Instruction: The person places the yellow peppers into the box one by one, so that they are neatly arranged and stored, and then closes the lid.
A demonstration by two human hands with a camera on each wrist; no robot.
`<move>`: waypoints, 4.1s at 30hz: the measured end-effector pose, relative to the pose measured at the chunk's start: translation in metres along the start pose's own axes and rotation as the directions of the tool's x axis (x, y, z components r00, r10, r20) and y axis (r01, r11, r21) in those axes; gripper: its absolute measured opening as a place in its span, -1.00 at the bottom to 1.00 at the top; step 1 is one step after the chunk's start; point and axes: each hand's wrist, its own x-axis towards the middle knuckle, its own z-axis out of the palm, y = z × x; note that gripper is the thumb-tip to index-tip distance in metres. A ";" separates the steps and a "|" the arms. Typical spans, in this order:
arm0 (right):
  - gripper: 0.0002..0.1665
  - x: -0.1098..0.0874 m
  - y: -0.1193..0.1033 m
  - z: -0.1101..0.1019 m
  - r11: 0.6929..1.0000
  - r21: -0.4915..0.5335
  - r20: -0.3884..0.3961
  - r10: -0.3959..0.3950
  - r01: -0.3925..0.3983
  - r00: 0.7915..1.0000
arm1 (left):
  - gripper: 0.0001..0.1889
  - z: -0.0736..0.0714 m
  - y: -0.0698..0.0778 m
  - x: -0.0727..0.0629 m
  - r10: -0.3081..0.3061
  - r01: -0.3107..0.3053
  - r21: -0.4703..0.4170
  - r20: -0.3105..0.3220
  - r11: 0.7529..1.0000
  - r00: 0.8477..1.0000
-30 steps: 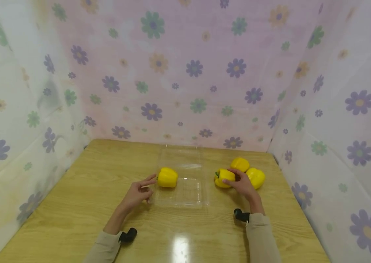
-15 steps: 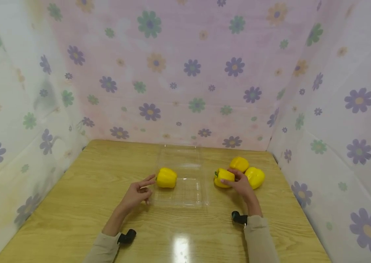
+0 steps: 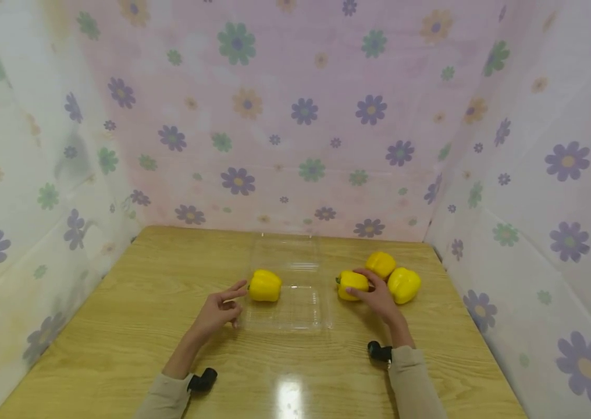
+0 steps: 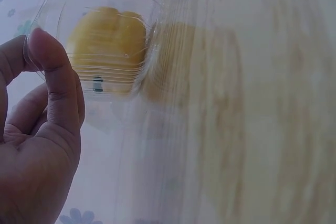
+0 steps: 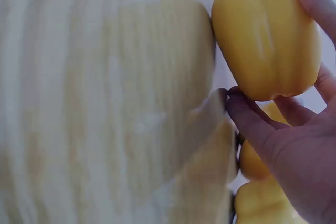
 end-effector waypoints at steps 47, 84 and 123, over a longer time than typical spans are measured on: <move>-0.29 -0.006 -0.050 0.024 0.855 0.468 0.030 -0.268 0.224 0.963 | -0.44 0.000 0.002 -0.002 0.010 -0.010 0.008 0.019 1.000 1.000; -0.34 0.007 -0.079 0.086 0.934 0.333 0.140 -0.180 0.125 0.974 | -0.41 -0.001 0.006 -0.003 0.020 -0.018 -0.035 0.046 0.999 0.999; -0.38 0.010 -0.090 0.108 0.996 0.072 0.147 0.039 -0.050 0.988 | -0.41 -0.004 0.004 -0.002 0.016 -0.014 -0.025 0.086 1.000 0.996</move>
